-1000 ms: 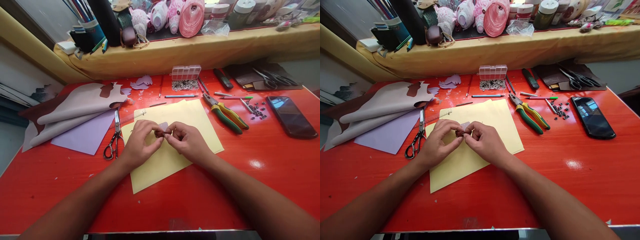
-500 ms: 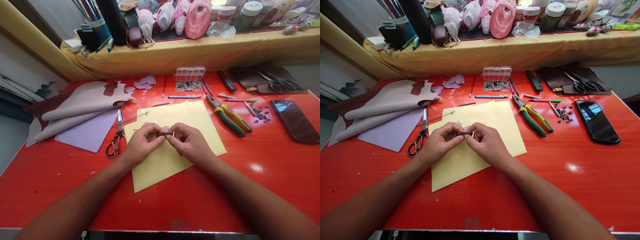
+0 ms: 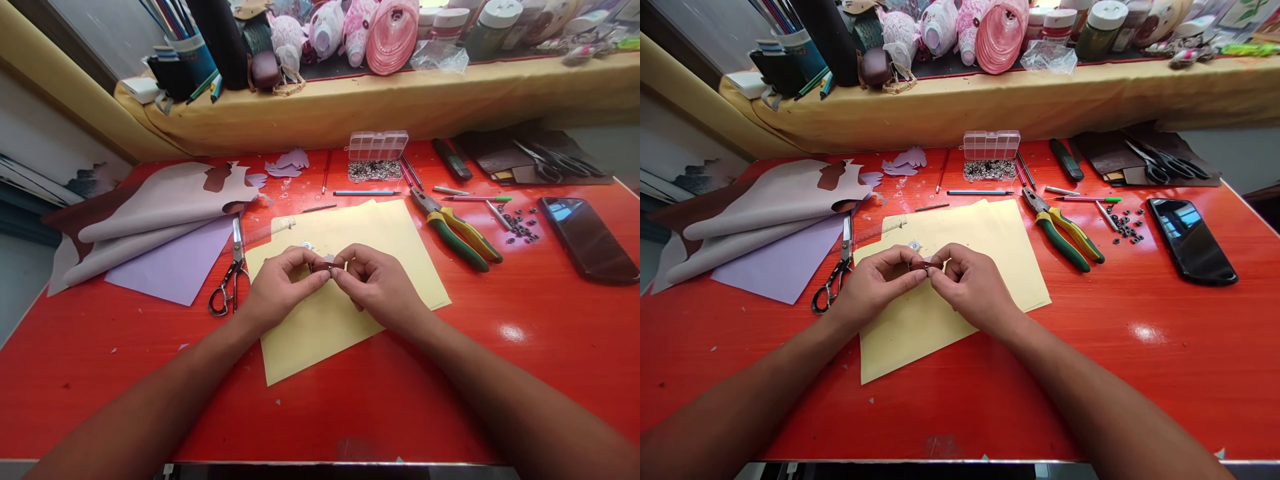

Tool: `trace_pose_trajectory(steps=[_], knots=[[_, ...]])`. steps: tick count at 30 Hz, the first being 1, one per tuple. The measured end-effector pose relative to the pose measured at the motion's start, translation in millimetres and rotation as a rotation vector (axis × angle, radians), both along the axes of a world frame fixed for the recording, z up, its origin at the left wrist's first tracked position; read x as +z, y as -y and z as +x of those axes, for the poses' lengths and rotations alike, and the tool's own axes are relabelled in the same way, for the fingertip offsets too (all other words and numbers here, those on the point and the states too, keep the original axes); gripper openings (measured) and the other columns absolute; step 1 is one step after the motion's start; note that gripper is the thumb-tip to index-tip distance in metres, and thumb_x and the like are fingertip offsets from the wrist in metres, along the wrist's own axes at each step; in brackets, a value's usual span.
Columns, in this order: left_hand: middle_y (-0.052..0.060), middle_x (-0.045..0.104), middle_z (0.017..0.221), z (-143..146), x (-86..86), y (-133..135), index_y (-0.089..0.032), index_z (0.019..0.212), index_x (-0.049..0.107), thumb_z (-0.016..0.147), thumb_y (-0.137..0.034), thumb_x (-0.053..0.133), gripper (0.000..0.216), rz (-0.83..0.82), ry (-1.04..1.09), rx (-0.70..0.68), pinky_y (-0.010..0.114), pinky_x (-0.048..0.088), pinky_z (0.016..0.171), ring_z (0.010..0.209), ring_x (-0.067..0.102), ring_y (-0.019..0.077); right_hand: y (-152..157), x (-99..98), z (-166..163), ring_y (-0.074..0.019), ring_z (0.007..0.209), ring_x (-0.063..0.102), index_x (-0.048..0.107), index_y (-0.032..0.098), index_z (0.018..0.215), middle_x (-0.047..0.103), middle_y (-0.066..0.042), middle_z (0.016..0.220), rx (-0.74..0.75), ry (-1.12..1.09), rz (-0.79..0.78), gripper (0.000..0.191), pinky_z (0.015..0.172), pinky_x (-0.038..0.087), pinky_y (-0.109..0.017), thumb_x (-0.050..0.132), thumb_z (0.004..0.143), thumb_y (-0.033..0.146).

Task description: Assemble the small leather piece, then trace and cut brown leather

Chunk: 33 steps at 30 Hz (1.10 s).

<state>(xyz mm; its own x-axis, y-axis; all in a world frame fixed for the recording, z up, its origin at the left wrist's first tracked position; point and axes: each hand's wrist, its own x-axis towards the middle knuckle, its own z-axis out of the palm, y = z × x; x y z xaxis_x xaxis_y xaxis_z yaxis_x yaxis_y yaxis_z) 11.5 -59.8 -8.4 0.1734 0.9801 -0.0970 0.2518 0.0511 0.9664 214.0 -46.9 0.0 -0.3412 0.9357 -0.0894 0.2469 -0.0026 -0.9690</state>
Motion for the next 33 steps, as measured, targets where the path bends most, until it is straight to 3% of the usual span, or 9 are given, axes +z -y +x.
trace_pose_trajectory(steps=[19, 33], knots=[[0.003, 0.071, 0.093, 6.9, 2.1, 3.5, -0.022, 0.085, 0.069, 0.086, -0.034, 0.077, 0.015, 0.000, -0.059, 0.113, 0.037, 0.052, 0.090, 0.096, 0.067, 0.0222, -1.2, -4.2, -1.6, -0.0113, 0.048, 0.046, 0.064, 0.023, 0.091, 0.043, 0.010, 0.054, 0.015, 0.039, 0.021, 0.008, 0.053, 0.035, -0.027, 0.066, 0.091, 0.030], [0.003, 0.072, 0.093, 3.8, 5.5, 1.7, -0.021, 0.088, 0.073, 0.087, -0.036, 0.078, 0.016, -0.010, 0.028, 0.074, 0.035, 0.054, 0.089, 0.094, 0.068, 0.0208, 0.5, -1.5, -1.1, -0.0112, 0.048, 0.044, 0.065, 0.023, 0.088, 0.042, 0.010, 0.054, 0.011, 0.042, 0.035, 0.008, 0.053, 0.034, -0.027, 0.067, 0.091, 0.030]])
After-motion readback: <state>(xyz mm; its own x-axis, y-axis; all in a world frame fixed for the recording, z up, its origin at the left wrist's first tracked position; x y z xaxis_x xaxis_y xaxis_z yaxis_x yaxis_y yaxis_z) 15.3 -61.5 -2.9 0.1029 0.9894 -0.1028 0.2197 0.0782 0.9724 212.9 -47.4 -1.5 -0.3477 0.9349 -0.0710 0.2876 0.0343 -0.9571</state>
